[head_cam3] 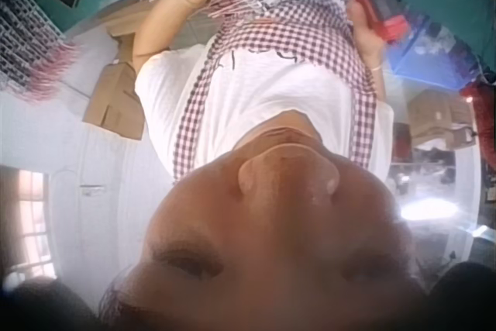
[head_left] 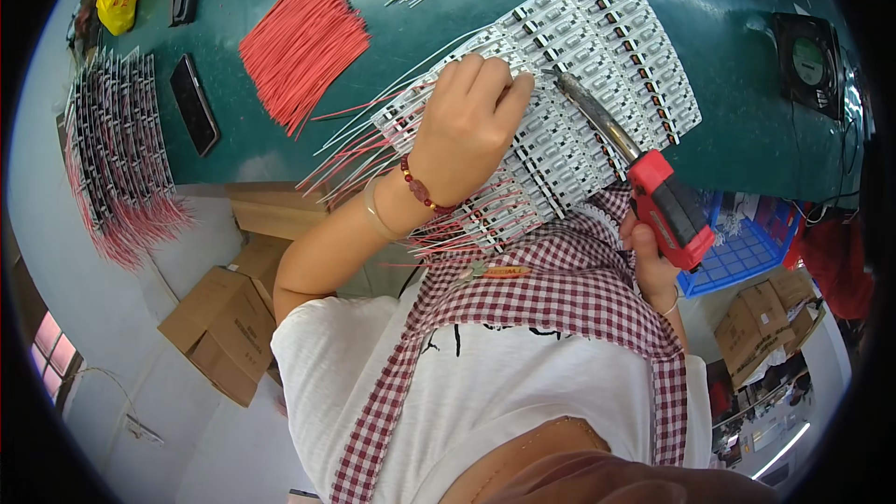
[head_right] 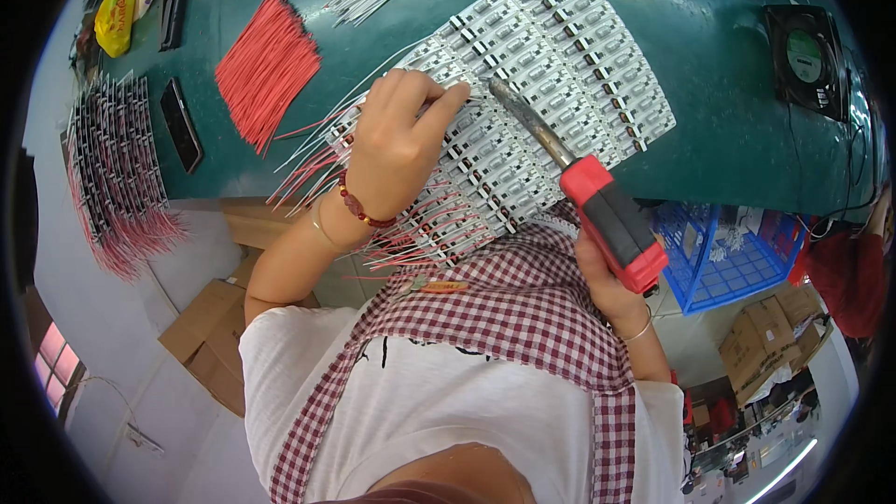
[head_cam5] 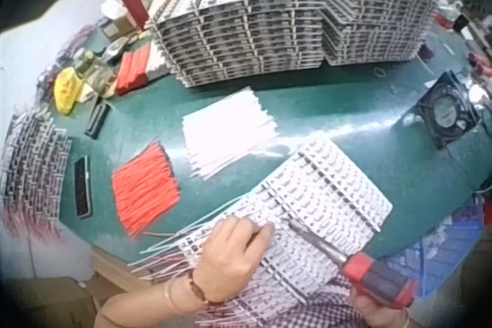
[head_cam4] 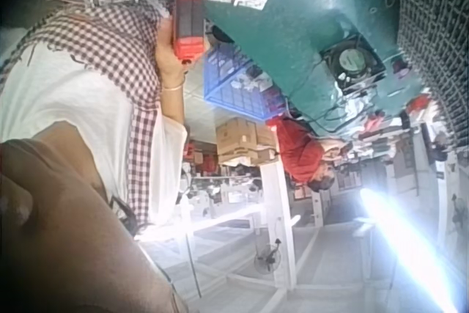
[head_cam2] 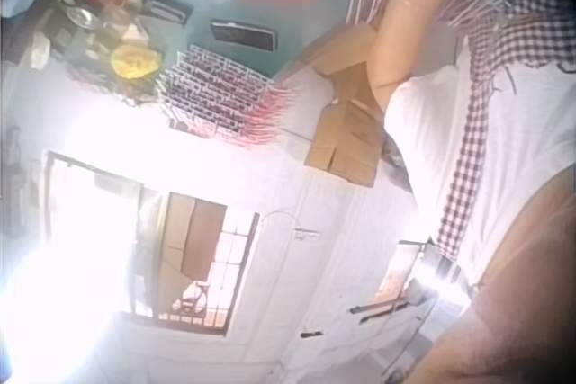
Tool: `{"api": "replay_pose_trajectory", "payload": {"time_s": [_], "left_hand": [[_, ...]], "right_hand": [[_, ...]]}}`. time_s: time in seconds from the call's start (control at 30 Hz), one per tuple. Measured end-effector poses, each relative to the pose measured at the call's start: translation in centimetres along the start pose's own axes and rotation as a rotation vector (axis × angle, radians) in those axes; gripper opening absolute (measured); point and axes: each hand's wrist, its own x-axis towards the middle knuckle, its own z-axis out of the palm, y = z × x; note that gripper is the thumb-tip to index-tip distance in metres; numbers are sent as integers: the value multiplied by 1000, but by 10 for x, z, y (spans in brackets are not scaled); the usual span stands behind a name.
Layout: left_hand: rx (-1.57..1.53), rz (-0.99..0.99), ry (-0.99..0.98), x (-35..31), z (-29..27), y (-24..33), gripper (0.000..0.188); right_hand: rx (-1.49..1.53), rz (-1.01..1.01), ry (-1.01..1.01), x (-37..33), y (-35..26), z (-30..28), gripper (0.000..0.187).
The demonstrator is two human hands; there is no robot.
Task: The person uses a soldering iron to attach red and white wires to a grid of LED modules on a green workbench. They repeatedly pick up individual wires, position them on the module contacts, and apply the soldering iron to secure the connections.
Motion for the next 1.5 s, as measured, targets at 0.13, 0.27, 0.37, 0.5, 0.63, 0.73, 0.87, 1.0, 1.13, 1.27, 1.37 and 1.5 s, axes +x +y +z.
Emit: {"api": "replay_pose_trajectory", "payload": {"time_s": [0.13, 0.27, 0.37, 0.5, 0.63, 0.73, 0.87, 1.0, 1.13, 1.27, 1.37, 1.5], "left_hand": [[1, -9, -16, 0, 4, 0, 32], [4, 0, -9, 0, 5, 1, 31], [7, 3, -6, 0, 5, 1, 30], [19, -1, -9, 0, 5, 1, 29], [48, 11, -26, 2, 4, 0, 28], [56, 34, 3, 1, 0, 4, 31], [-10, 24, -6, -2, 3, 11, 34], [-7, 12, -21, -4, 8, 11, 34], [3, -1, -33, -3, 8, 13, 33], [-5, 5, -27, -2, 9, 13, 31], [15, 2, -43, -2, 9, 13, 30], [59, 8, -61, 0, 7, 15, 30]], "right_hand": [[-74, 12, 12, 3, -1, 2, 23], [-130, 17, -5, 5, -1, 1, 21], [-174, -45, 6, 6, -1, 1, 20], [-147, -65, 62, 2, -1, 0, 22], [-138, -41, 48, -5, 3, -6, 23], [-76, -13, 42, -9, 3, -7, 22], [-54, 18, 49, -12, 6, -7, 20], [-110, -1, 14, -14, 16, -5, 26], [-139, -12, -33, -11, 14, -5, 32], [-151, 1, 2, -12, 12, -4, 26], [-114, 25, 43, -15, 9, -7, 17], [-57, 63, 12, -26, 16, -13, 41]]}}
